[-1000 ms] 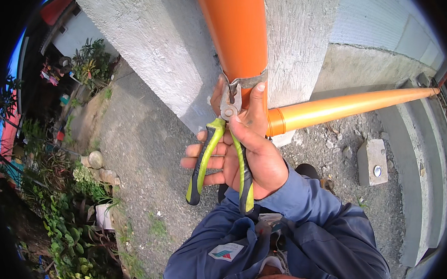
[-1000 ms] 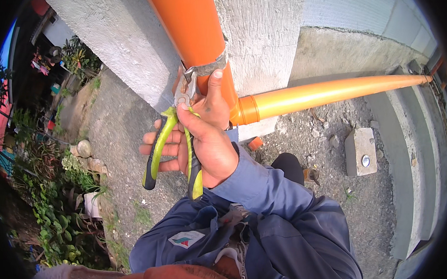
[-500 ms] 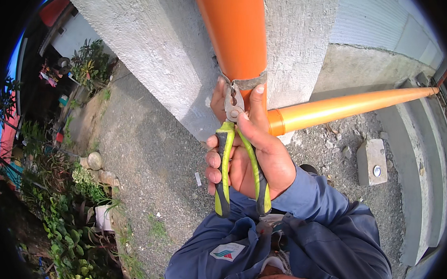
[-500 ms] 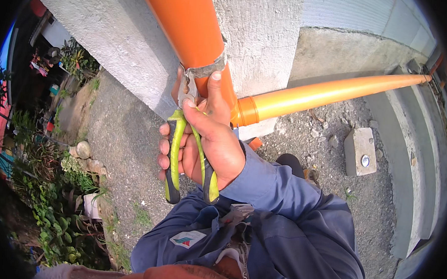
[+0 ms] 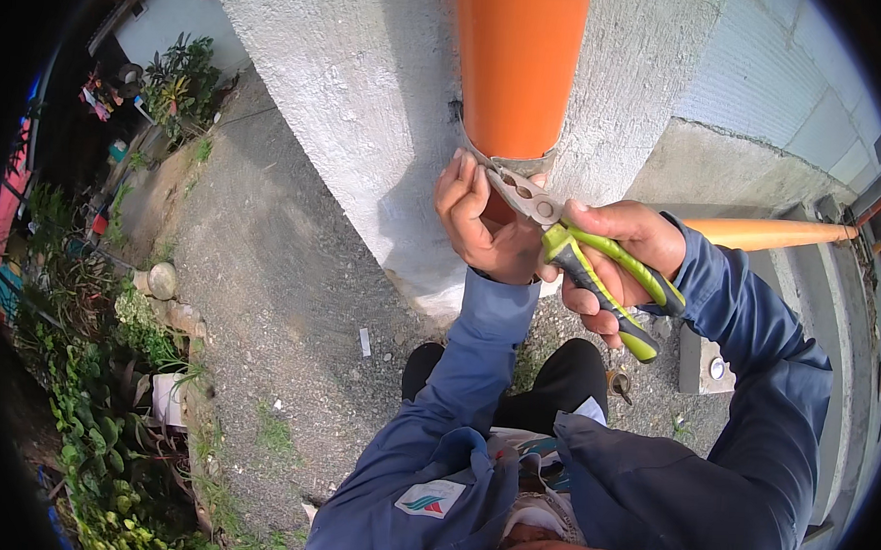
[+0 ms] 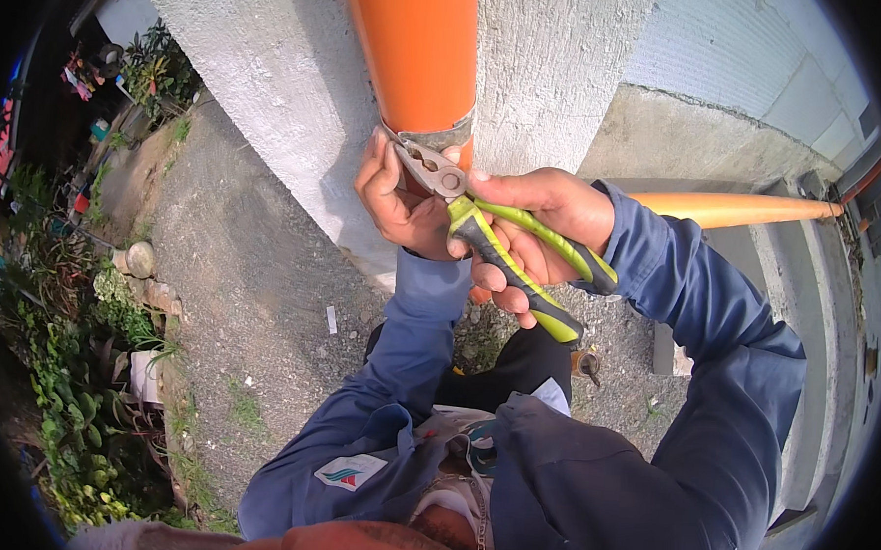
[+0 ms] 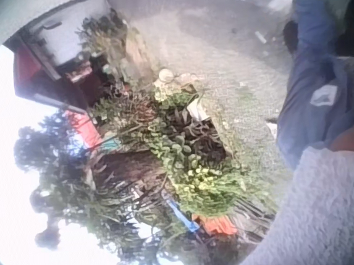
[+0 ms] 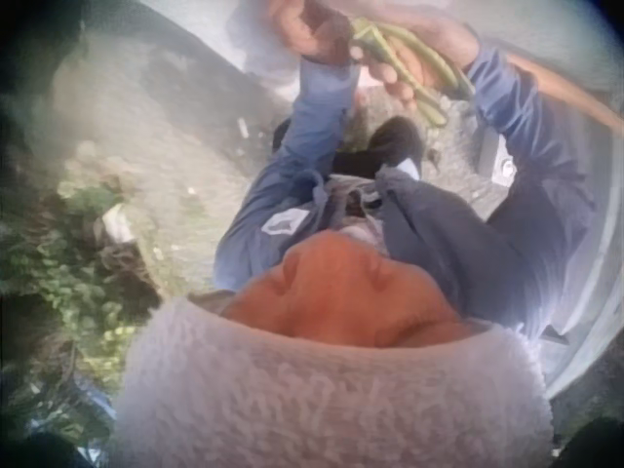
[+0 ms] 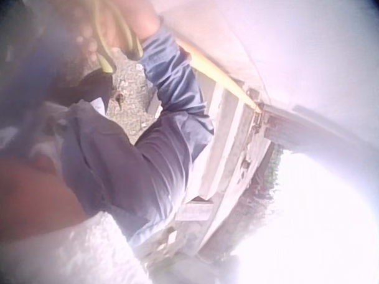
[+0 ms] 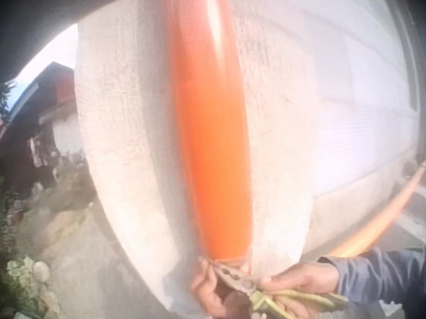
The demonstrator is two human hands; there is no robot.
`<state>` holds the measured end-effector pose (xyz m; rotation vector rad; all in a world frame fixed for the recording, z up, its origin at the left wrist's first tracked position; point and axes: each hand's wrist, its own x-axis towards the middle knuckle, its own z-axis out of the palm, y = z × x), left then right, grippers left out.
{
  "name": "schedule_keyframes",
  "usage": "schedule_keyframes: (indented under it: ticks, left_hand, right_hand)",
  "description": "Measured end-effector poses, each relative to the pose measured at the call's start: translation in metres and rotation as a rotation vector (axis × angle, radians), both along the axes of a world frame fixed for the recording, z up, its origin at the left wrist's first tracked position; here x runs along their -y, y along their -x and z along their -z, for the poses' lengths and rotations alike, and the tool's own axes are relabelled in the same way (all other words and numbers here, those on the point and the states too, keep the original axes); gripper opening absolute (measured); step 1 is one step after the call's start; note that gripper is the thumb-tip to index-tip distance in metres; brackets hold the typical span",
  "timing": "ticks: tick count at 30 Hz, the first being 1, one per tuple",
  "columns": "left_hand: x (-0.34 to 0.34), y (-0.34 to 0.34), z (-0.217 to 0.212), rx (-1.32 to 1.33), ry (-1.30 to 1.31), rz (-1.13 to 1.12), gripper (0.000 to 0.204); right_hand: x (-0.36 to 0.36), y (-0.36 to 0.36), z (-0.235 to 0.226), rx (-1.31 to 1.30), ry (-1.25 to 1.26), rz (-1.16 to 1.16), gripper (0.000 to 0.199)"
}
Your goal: The person walks down concrete stairs and approaches an orange pipe mounted on a wall. Using pliers, the person tightens a metal clamp around the pipe to secure it to the wall.
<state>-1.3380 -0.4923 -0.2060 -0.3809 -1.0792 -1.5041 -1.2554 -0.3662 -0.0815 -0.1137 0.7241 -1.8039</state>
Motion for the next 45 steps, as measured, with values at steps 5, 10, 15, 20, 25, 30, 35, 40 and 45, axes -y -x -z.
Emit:
schedule_keyframes:
  ticks: [5,10,15,20,25,30,35,40,45]
  left_hand:
    - [-0.001,-0.010,-0.007,0.038,-0.008,0.079,0.055]
    - [-0.004,-0.011,-0.014,0.106,-0.019,0.043,0.055]
    - [-0.001,-0.010,-0.026,0.089,-0.025,0.142,0.088]
    - [0.003,-0.009,-0.028,0.128,0.183,-0.044,0.093]
    - [0.001,-0.006,-0.026,0.101,0.168,-0.090,0.088]
    - [0.000,-0.007,-0.026,0.089,0.162,-0.098,0.088]
    - [0.001,-0.011,-0.027,0.102,0.153,-0.106,0.084]
    - [0.001,-0.015,-0.028,0.120,0.155,-0.105,0.082]
    - [0.000,-0.016,-0.026,0.143,0.179,-0.098,0.082]
  right_hand:
    - [0.003,-0.006,0.007,-0.074,-0.074,0.073,0.069]
    - [0.012,-0.013,0.015,-0.068,0.008,0.158,0.069]
    - [0.005,-0.009,0.011,-0.063,0.007,0.163,0.073]
    - [-0.013,-0.001,0.007,-0.136,-0.073,0.146,0.068]
    - [-0.034,0.010,0.005,-0.073,-0.071,0.073,0.068]
    - [-0.048,0.013,0.004,-0.071,-0.142,0.056,0.070]
    - [-0.056,0.014,0.003,0.011,-0.135,-0.005,0.071]
    - [-0.062,0.017,-0.003,0.027,-0.172,-0.042,0.072]
    - [-0.064,0.017,-0.004,0.030,-0.146,-0.097,0.069]
